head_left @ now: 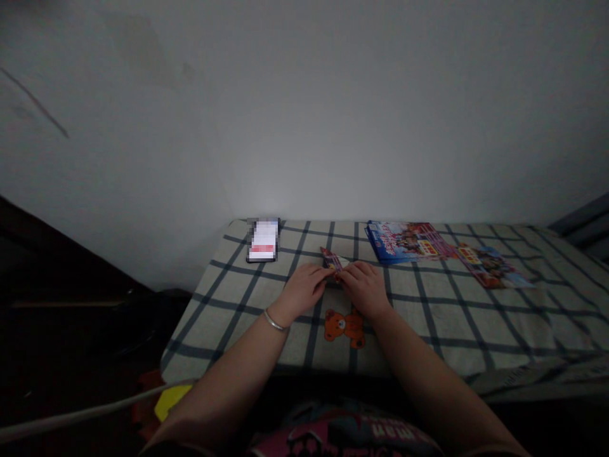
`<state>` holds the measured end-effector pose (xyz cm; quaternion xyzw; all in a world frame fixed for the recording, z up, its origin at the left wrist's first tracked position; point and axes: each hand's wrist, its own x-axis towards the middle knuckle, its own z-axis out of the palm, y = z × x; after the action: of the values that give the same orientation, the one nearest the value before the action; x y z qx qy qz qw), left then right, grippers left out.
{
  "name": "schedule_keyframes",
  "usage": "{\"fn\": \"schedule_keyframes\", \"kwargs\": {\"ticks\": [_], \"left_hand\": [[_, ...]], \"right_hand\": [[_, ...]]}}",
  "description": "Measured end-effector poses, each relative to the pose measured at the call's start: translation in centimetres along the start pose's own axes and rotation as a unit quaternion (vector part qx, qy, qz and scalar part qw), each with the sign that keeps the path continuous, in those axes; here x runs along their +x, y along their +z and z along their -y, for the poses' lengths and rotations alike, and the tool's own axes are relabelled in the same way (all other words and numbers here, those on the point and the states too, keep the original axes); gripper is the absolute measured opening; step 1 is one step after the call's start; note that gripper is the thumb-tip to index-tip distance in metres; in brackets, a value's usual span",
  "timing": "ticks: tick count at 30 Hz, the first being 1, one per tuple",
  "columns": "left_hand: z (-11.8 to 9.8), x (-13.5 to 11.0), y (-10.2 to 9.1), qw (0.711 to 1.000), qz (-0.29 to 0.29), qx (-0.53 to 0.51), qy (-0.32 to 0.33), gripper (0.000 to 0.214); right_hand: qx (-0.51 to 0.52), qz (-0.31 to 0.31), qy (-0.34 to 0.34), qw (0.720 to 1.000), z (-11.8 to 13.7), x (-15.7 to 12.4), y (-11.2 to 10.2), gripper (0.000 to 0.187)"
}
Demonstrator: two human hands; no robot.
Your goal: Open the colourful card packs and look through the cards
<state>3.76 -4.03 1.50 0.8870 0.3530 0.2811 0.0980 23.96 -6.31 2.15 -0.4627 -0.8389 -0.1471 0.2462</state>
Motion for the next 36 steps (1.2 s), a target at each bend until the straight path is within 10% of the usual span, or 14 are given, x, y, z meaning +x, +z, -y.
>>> {"fn": "schedule_keyframes", "kwargs": {"ticks": [36], "left_hand": [[-0.5, -0.3, 0.2, 1.0, 0.019, 0.018, 0.002, 0.025]], "right_hand": [[0.221, 0.076, 0.001, 0.972, -0.9, 0.0, 1.1, 0.01]]}}
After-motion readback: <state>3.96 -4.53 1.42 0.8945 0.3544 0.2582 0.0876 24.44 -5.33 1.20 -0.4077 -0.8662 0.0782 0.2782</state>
